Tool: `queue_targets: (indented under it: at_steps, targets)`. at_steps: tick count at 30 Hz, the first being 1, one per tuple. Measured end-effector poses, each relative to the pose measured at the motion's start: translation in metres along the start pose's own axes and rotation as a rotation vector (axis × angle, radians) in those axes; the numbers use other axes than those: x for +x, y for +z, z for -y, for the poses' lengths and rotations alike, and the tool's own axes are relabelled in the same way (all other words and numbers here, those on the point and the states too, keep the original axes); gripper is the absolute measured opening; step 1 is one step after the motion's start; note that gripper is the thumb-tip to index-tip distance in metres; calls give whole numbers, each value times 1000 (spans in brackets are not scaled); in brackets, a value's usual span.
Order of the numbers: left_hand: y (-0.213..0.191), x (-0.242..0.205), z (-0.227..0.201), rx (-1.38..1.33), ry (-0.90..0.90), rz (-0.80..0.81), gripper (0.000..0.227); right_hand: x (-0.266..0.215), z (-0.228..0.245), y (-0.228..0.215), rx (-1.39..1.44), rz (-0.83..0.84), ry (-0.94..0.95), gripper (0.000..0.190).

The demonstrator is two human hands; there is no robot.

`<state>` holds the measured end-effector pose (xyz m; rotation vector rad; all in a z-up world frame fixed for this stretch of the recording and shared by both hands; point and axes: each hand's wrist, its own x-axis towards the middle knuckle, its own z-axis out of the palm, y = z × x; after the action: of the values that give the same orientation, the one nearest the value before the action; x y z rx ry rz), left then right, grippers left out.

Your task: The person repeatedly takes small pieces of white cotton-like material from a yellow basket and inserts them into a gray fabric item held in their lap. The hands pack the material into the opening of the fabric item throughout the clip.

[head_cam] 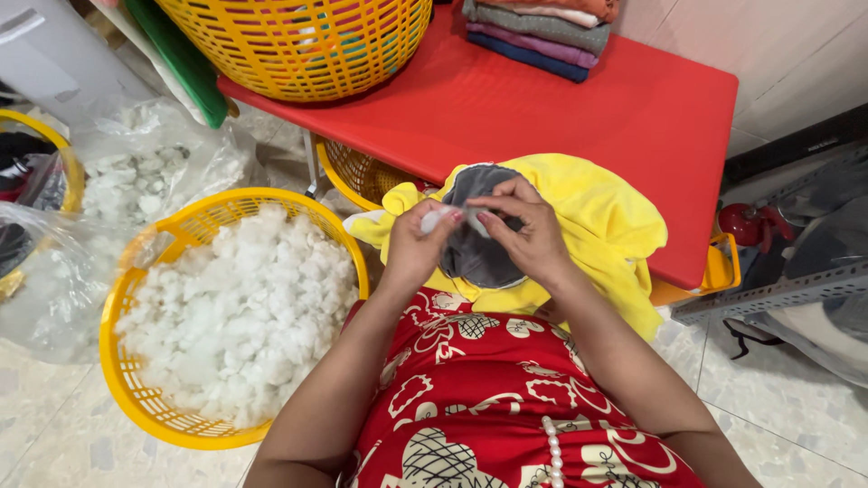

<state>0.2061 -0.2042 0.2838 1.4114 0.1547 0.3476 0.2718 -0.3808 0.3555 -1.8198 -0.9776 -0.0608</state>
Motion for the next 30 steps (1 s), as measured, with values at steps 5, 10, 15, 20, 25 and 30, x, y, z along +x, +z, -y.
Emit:
queue_targets:
  at_steps: [5, 10, 15, 20, 25, 30]
  targets:
    - [-6, 4, 15, -78, -93, -84, 16, -4, -9, 3, -372, 56, 3, 30]
    - [0, -5, 6, 129, -138, 24, 21, -1, -15, 1, -274, -41, -54, 15]
    - [6, -19, 15, 398, 89, -18, 31, -13, -17, -23, -36, -153, 36, 9]
    - [9, -17, 11, 374, -43, -107, 28, -9, -6, -43, 54, -267, 37, 8]
    - [10, -6, 0, -275, -129, 50, 22, -6, 1, -10, -3, -237, 12, 11]
    - [4, 3, 2, -353, -132, 108, 21, 3, 2, 9, -27, -10, -49, 20]
